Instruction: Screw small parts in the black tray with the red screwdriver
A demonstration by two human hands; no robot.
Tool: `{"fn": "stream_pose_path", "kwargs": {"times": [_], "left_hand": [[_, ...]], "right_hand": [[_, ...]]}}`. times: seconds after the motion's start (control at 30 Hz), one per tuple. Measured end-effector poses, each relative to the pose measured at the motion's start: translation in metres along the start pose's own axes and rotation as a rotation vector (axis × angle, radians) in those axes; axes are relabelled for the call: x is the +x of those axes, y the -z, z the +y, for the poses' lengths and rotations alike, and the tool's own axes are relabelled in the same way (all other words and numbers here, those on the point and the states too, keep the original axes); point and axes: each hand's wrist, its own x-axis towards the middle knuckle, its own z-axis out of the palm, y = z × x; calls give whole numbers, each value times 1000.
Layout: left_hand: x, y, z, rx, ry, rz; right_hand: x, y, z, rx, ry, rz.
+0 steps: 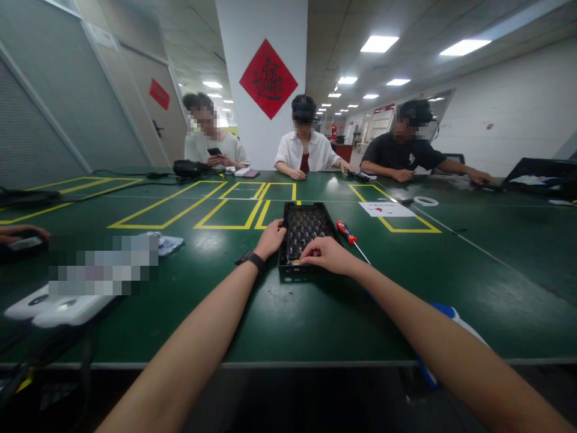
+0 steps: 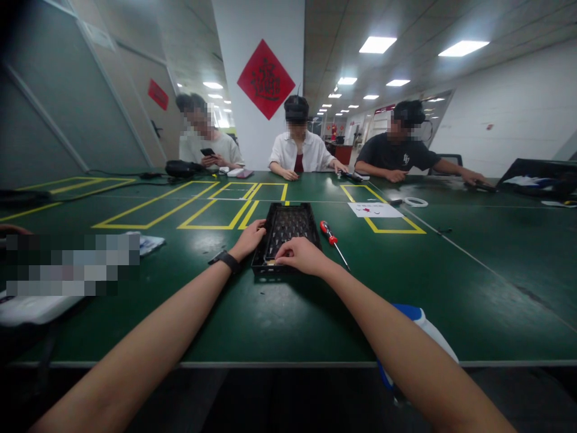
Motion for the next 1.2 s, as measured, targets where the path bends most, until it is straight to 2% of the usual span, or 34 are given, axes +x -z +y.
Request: {"fn": "stream_pose_path", "kwargs": {"times": [1.2], "left_hand": [[1, -1, -4, -2, 8, 4]], "right_hand": [[0, 3, -5, -12, -13, -4]]}}
